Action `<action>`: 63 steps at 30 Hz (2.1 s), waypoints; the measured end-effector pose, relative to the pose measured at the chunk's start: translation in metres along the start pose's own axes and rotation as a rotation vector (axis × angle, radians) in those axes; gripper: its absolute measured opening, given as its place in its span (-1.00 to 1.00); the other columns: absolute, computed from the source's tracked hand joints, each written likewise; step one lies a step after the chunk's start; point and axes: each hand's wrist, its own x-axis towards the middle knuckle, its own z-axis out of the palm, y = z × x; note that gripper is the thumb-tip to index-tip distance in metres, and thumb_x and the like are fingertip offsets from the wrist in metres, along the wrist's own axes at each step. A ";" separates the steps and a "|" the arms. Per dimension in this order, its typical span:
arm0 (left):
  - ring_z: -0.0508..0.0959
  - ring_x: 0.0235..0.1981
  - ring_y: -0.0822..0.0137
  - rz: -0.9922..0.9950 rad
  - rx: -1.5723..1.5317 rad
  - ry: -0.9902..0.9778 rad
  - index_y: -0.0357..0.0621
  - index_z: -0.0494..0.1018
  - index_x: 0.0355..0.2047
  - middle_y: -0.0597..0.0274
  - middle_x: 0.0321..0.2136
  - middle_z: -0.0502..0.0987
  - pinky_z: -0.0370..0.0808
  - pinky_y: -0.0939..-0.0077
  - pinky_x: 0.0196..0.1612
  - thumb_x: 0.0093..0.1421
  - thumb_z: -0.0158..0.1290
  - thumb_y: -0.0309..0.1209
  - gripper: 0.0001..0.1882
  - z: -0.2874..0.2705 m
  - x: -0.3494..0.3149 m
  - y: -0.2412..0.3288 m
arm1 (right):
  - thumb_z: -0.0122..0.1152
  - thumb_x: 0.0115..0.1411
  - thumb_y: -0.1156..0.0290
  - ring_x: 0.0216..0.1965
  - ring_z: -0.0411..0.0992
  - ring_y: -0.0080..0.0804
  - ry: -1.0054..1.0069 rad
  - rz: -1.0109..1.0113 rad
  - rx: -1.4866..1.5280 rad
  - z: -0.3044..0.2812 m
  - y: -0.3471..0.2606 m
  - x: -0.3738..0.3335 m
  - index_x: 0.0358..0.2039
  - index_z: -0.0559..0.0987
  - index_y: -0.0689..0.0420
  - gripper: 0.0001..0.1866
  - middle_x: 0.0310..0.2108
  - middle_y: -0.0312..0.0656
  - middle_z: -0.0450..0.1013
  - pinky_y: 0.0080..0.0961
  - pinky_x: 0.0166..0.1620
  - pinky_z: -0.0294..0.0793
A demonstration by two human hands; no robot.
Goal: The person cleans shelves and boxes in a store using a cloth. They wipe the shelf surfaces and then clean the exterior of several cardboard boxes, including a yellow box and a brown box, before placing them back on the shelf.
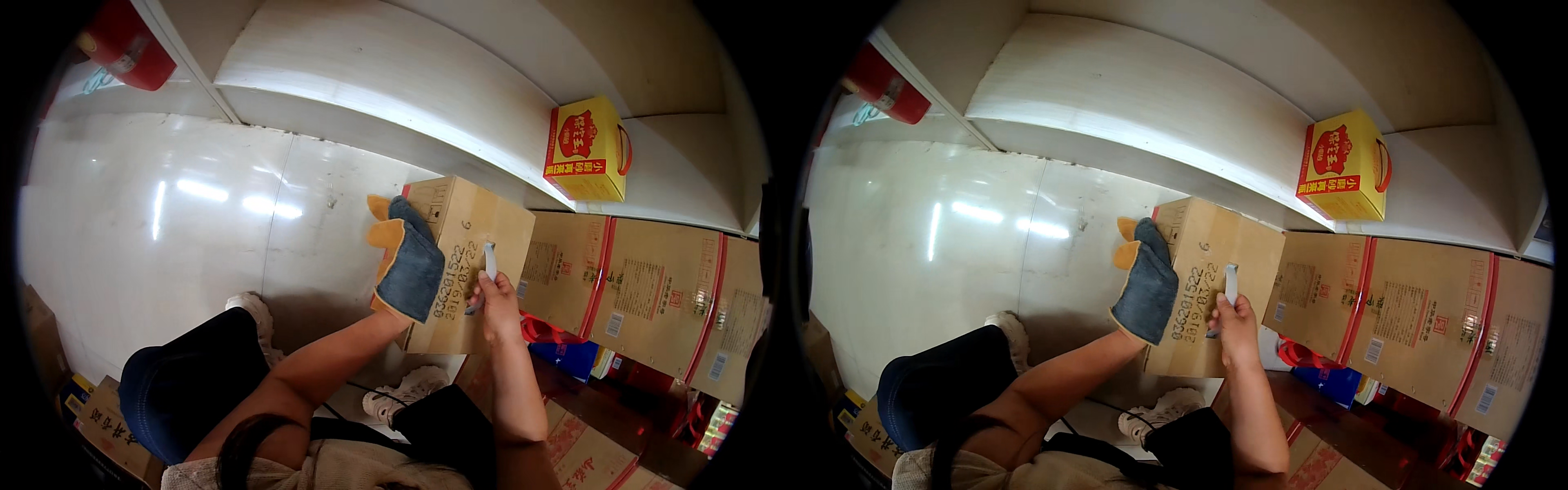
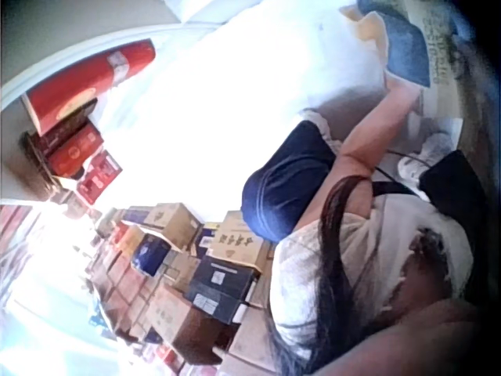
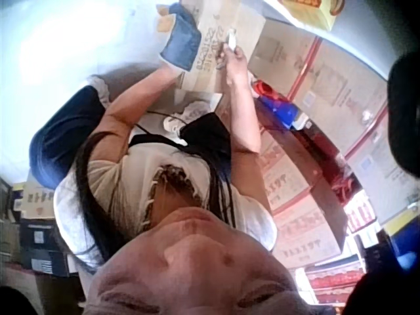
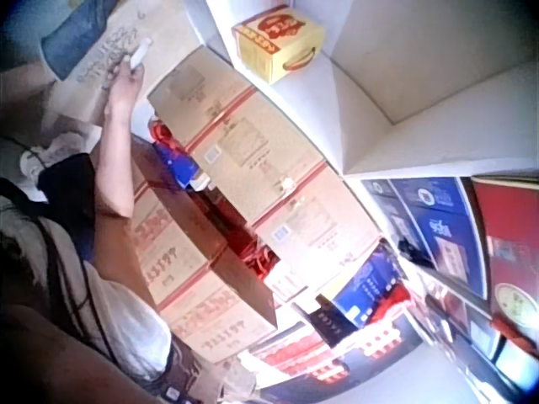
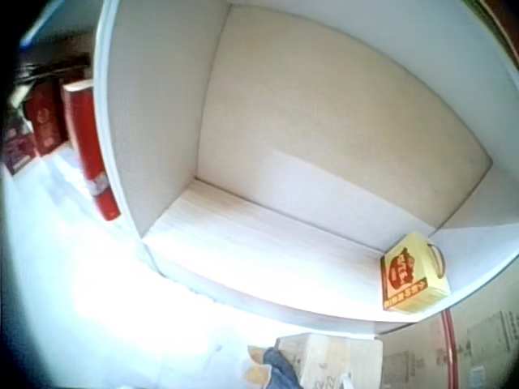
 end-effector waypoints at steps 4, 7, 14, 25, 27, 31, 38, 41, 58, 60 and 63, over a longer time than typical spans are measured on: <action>0.48 -0.23 0.04 -0.102 0.007 -0.052 -0.58 0.35 -0.17 -0.22 -0.25 0.45 0.41 0.35 -0.09 -0.03 -0.13 -0.54 -0.60 -0.011 -0.023 0.012 | 0.06 0.19 0.22 -0.75 0.14 -0.64 -0.015 -0.018 -0.034 -0.014 -0.006 -0.008 -0.54 0.32 0.06 -0.75 -0.74 -0.40 0.20 -0.67 -0.64 0.18; 0.48 -0.23 0.03 -0.099 -0.012 -0.061 -0.57 0.36 -0.18 -0.22 -0.24 0.45 0.41 0.34 -0.09 -0.02 -0.15 -0.52 -0.61 -0.001 -0.016 0.026 | 0.04 0.20 0.20 -0.81 0.07 -0.67 0.018 0.007 -0.094 -0.022 -0.004 -0.023 -0.56 0.33 0.05 -0.73 -0.80 -0.44 0.15 -0.68 -0.69 0.11; 0.47 -0.23 0.07 -0.086 0.113 -0.062 -0.52 0.39 -0.23 -0.15 -0.26 0.45 0.42 0.40 -0.16 0.00 -0.18 -0.51 -0.65 0.042 0.017 0.041 | 0.09 0.17 0.19 -0.79 0.05 -0.73 0.006 -0.044 -0.213 -0.056 0.024 -0.046 -0.65 0.35 0.06 -0.67 -0.81 -0.48 0.16 -0.70 -0.71 0.02; 0.53 -0.31 0.25 0.516 -0.068 0.600 -0.16 0.47 -0.30 0.08 -0.28 0.51 0.43 0.56 -0.17 0.15 -0.12 -0.36 -0.78 0.026 0.012 0.039 | 0.13 0.16 0.26 -0.65 0.05 -0.74 0.085 -0.233 -0.499 -0.101 0.059 -0.051 -0.78 0.31 0.17 -0.57 -0.76 -0.50 0.14 -0.70 -0.60 0.11; 0.52 -0.29 0.27 0.614 -0.128 0.618 -0.12 0.46 -0.24 0.15 -0.26 0.50 0.43 0.54 -0.13 0.14 -0.13 -0.36 -0.76 0.027 0.011 0.053 | 0.12 0.16 0.30 -0.65 0.07 -0.72 0.093 -0.260 -0.529 -0.102 0.068 -0.052 -0.75 0.34 0.21 -0.59 -0.76 -0.48 0.15 -0.68 -0.58 0.15; 0.52 -0.28 0.23 0.661 -1.273 0.371 -0.17 0.45 -0.24 0.11 -0.26 0.49 0.43 0.48 -0.14 0.10 -0.12 -0.37 -0.75 0.082 0.009 0.140 | 0.14 0.13 0.32 -0.72 0.13 -0.57 0.266 -0.475 -0.586 -0.085 0.107 -0.041 -0.73 0.36 0.21 -0.64 -0.80 -0.30 0.17 -0.58 -0.61 0.20; 0.46 -0.46 0.27 0.767 -0.465 0.334 -0.20 0.44 -0.37 0.16 -0.46 0.46 0.45 0.57 -0.34 0.15 -0.16 -0.40 -0.81 0.116 0.045 0.172 | 0.17 0.07 0.36 -0.77 0.16 -0.33 0.557 -0.590 -0.772 -0.071 0.120 -0.036 -0.77 0.27 0.15 -0.63 -0.80 -0.16 0.17 -0.47 -0.66 0.17; 0.45 -0.48 0.29 0.725 -0.413 0.295 -0.23 0.45 -0.42 0.15 -0.55 0.46 0.44 0.55 -0.39 0.13 -0.14 -0.43 -0.81 0.170 0.016 0.199 | 0.13 0.08 0.40 -0.76 0.11 -0.38 0.581 -0.626 -0.788 -0.066 0.121 -0.034 -0.76 0.25 0.16 -0.64 -0.79 -0.17 0.14 -0.48 -0.65 0.14; 0.35 -0.02 0.15 0.803 -0.029 0.671 -0.36 0.29 -0.03 0.03 -0.03 0.33 0.30 0.37 0.02 0.10 -0.17 -0.51 -0.61 0.027 0.104 0.177 | 0.14 0.02 0.40 -0.76 0.19 -0.20 0.605 -0.665 -0.804 -0.069 0.117 -0.035 -0.77 0.19 0.14 -0.63 -0.78 -0.14 0.17 -0.43 -0.65 0.16; 0.36 -0.06 0.17 0.788 -1.104 0.368 -0.37 0.30 -0.05 0.03 -0.05 0.34 0.29 0.39 0.01 0.10 -0.20 -0.54 -0.63 0.104 0.093 0.229 | 0.19 -0.02 0.36 -0.75 0.23 -0.18 0.567 -0.708 -0.814 -0.063 0.115 -0.029 -0.79 0.22 0.12 -0.63 -0.79 -0.15 0.19 -0.39 -0.66 0.19; 0.42 -0.16 0.22 0.824 -1.441 -0.059 -0.29 0.34 -0.06 0.08 -0.13 0.41 0.30 0.47 -0.03 0.19 -0.28 -0.49 -0.66 0.083 0.094 0.220 | 0.21 -0.04 0.35 -0.76 0.24 -0.18 0.610 -0.663 -0.820 -0.071 0.122 -0.030 -0.80 0.22 0.10 -0.62 -0.80 -0.16 0.20 -0.38 -0.67 0.20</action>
